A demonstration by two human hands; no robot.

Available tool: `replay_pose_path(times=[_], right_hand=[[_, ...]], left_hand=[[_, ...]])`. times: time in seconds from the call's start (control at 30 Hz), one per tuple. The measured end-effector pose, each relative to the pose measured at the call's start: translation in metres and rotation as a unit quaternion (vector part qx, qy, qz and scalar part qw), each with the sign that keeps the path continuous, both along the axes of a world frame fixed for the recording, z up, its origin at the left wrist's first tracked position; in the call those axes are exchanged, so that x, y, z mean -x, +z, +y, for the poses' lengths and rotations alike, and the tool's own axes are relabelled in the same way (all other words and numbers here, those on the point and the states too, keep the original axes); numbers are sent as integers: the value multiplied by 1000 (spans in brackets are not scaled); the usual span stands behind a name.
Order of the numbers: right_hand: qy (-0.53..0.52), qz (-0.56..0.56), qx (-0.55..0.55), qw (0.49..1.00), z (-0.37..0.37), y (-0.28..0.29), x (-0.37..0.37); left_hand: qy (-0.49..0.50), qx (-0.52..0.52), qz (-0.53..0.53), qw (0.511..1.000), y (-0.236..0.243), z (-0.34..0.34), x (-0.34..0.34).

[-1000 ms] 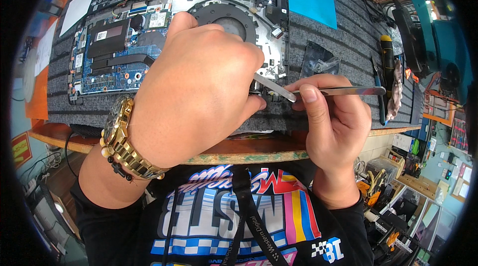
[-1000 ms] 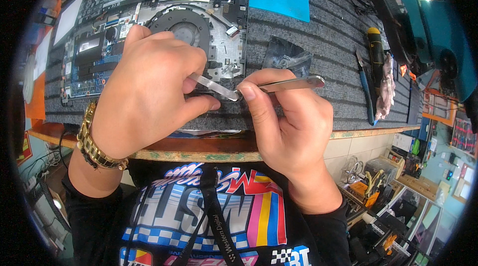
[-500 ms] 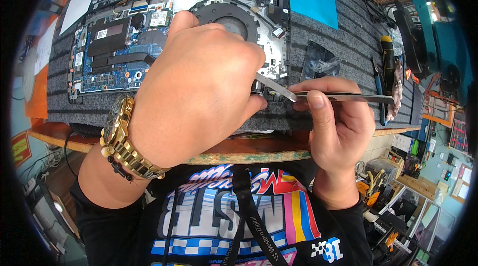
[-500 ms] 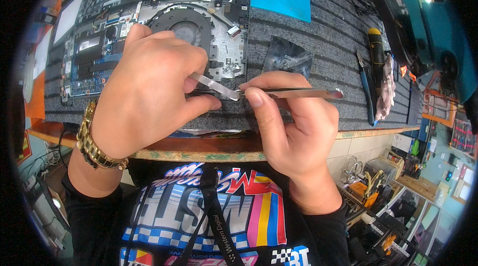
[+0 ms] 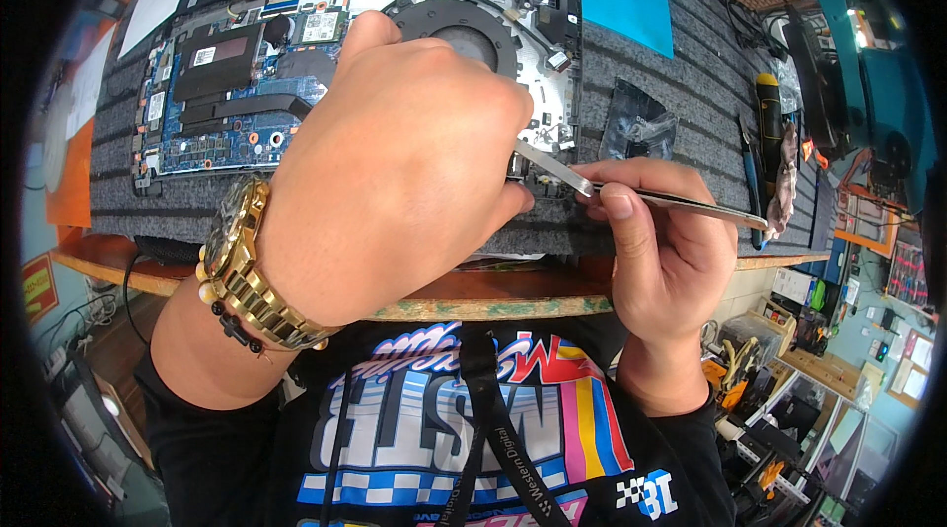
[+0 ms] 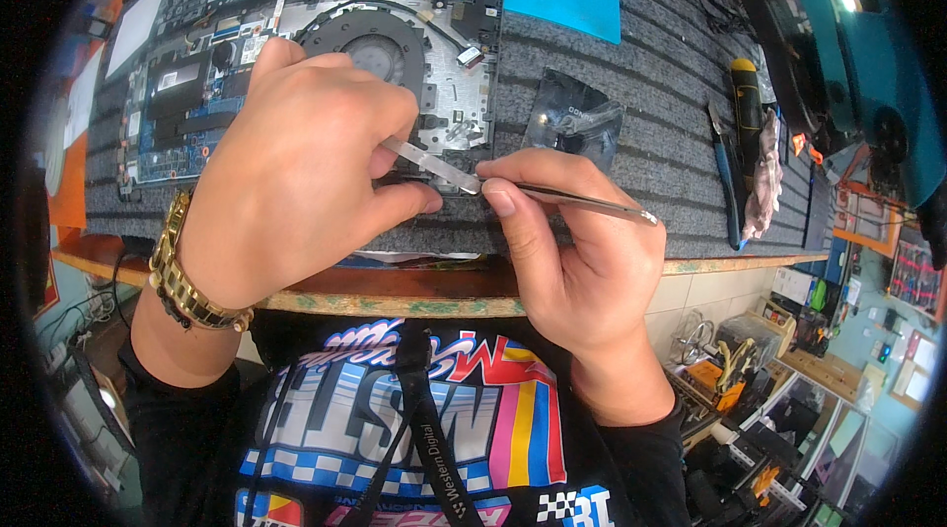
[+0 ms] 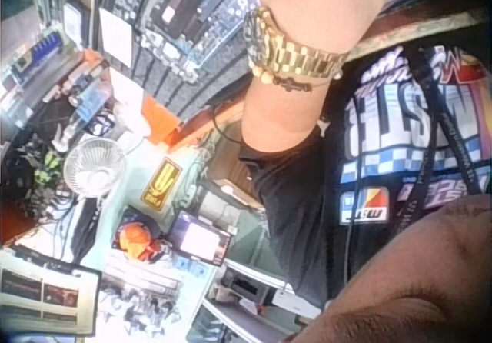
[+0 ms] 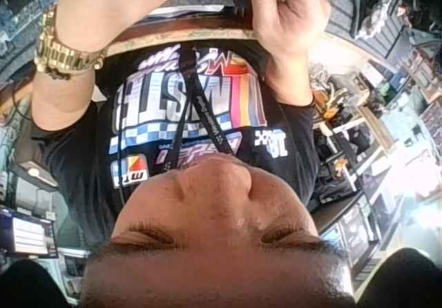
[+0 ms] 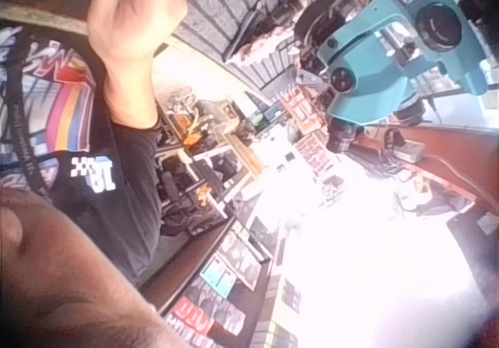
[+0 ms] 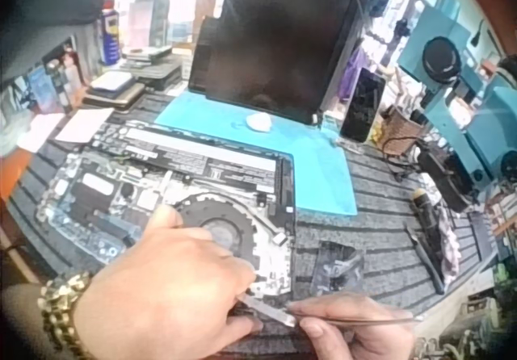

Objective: The person uses tweezers and their hands to manipulate small internal components and cables inside an open laptop chassis on a repair bench.

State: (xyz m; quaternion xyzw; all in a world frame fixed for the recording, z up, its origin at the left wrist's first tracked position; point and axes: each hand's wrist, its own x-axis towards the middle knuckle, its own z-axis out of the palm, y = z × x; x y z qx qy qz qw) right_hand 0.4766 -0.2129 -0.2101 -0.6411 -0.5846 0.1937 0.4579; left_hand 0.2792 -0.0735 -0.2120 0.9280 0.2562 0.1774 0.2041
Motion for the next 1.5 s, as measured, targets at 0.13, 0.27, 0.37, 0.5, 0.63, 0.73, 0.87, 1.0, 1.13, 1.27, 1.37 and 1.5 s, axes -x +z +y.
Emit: replay_pose_path(times=[0.13, 0.27, 0.37, 0.5, 0.63, 0.73, 0.87, 1.0, 1.13, 1.27, 1.37, 1.5], right_hand=[[2, -10, -6, 1000, 2, -2, 2], [6, -3, -6, 1000, 4, -3, 4], [1, 29, -7, 1000, 3, -6, 4], [4, 60, -7, 998, 1, -8, 2], [1, 48, -19, 999, -1, -2, 6], [-1, 21, -7, 1000, -1, -1, 5], [13, 6, -3, 1000, 0, -2, 7], [15, -28, 2, 999, 0, -3, 6], [17, 0, -6, 1000, 1, -5, 5], [14, -24, 1, 1000, 2, -2, 10], [19, -55, 12, 998, 2, -1, 9], [25, -65, -3, 998, 3, -2, 11]], left_hand=[[-3, 2, -3, 1000, -1, 1, 3], [-3, 1, -5, 1000, -1, 0, 5], [-4, 3, -19, 1000, -4, 0, 7], [-4, 4, -20, 1000, -4, 0, 9], [-5, 4, -16, 1000, -3, 0, 10], [-6, 3, -12, 1000, -3, 0, 10], [-8, 4, -13, 1000, -3, 0, 10], [-6, 6, -14, 1000, -3, 0, 11], [-7, 7, -7, 1000, -3, -1, 11], [-6, 8, -23, 1000, -5, -1, 12], [-4, 6, -25, 1000, -6, -1, 12], [-6, 4, -34, 999, -7, 0, 14]])
